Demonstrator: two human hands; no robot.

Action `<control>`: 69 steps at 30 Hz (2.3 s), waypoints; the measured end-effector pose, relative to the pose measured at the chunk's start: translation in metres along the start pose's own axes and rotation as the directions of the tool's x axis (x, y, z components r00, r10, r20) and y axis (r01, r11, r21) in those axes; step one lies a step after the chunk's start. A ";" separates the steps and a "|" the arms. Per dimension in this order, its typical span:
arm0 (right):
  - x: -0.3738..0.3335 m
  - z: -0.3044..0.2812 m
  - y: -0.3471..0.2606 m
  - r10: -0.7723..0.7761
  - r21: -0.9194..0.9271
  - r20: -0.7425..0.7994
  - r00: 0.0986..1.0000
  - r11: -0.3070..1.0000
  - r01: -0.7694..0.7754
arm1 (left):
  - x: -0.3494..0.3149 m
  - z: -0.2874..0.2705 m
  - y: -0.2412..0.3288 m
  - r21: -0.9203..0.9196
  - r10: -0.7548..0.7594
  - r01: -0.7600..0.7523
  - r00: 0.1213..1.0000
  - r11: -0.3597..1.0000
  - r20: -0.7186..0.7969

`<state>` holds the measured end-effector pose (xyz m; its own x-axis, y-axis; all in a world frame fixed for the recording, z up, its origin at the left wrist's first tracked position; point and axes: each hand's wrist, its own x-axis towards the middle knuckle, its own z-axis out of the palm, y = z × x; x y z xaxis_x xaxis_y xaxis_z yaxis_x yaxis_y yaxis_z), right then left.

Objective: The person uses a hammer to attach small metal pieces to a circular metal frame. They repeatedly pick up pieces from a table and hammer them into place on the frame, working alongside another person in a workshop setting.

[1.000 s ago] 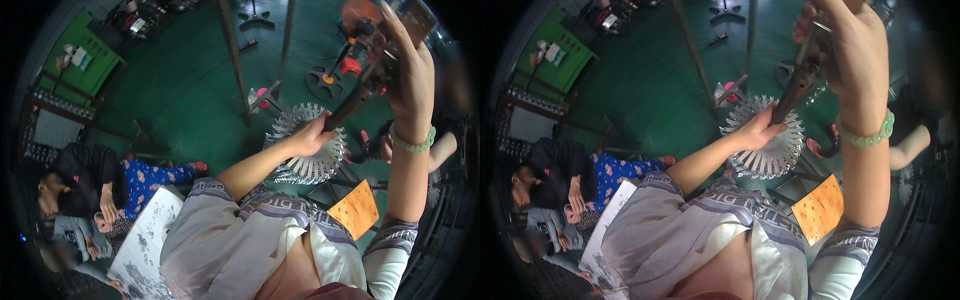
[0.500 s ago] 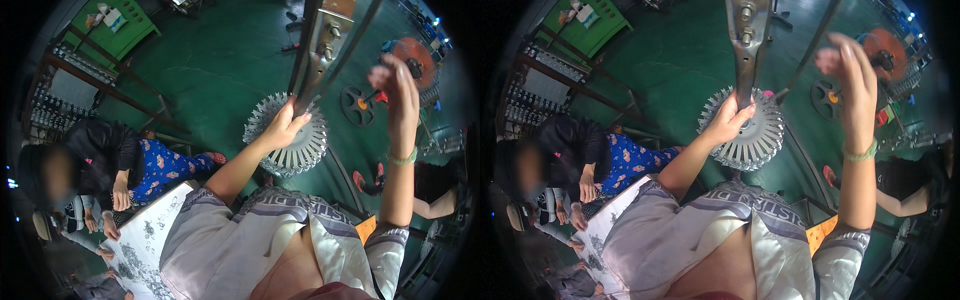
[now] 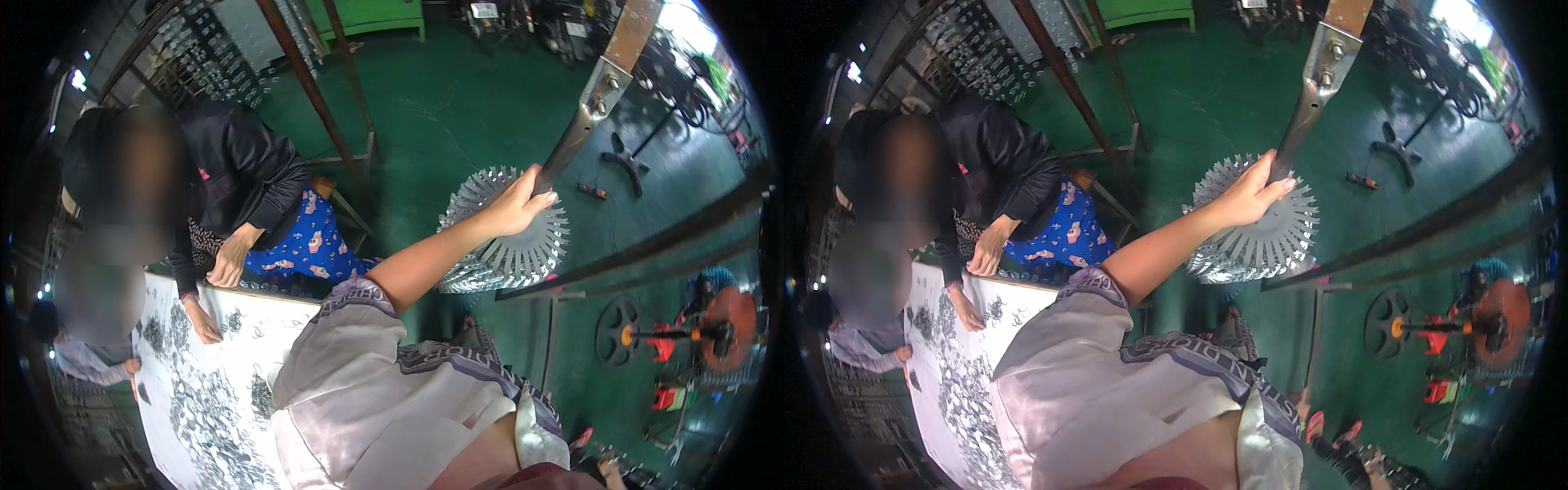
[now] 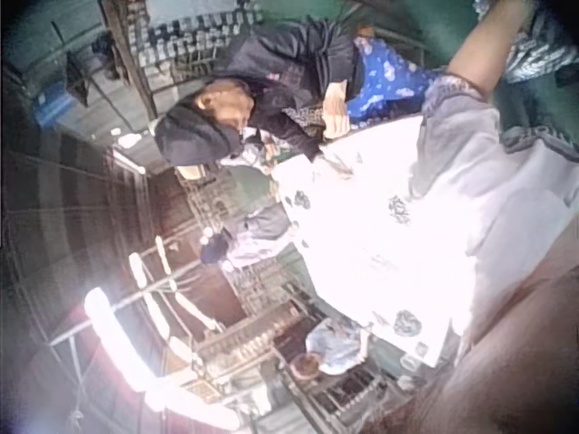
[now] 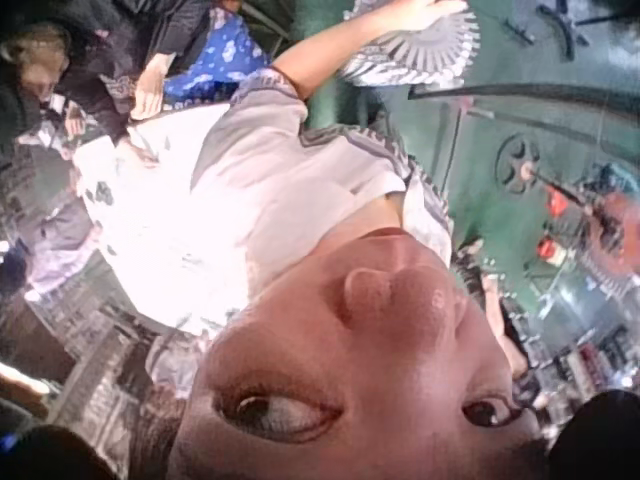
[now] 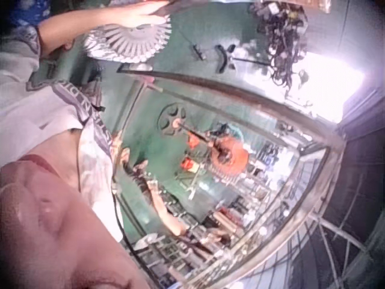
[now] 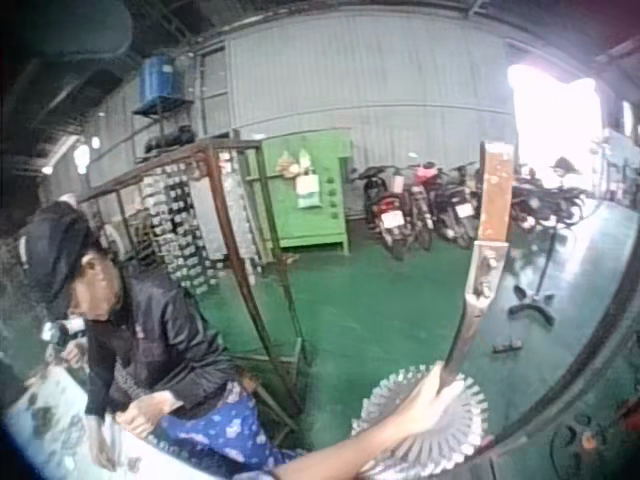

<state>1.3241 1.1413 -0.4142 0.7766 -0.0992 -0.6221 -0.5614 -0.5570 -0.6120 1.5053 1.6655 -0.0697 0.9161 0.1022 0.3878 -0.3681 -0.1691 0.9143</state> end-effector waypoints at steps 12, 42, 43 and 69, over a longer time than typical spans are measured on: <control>0.169 0.038 -0.185 0.156 -0.154 0.101 0.983 0.978 -0.139 | 0.129 -0.055 -0.046 0.085 -0.066 0.070 0.997 0.994 -0.046; 0.348 0.078 -0.497 0.070 -0.048 -0.067 0.995 0.996 -0.073 | 0.467 0.051 -0.171 0.030 0.244 -0.266 0.920 0.964 0.307; 0.344 0.075 -0.490 0.091 -0.013 -0.098 0.991 0.996 -0.093 | 0.461 0.057 -0.178 -0.077 0.162 -0.143 0.912 0.987 0.376; 0.299 0.039 -0.384 0.861 0.798 -0.233 0.452 0.435 -0.417 | 0.596 0.402 -0.228 -0.474 0.354 0.165 0.469 0.865 0.809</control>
<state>1.7607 1.3573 -0.3839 -0.0657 -0.7167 -0.6942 -0.7965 0.4568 -0.3961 2.1987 1.3712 -0.0942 0.4279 -0.8053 0.4103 -0.2424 0.3351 0.9105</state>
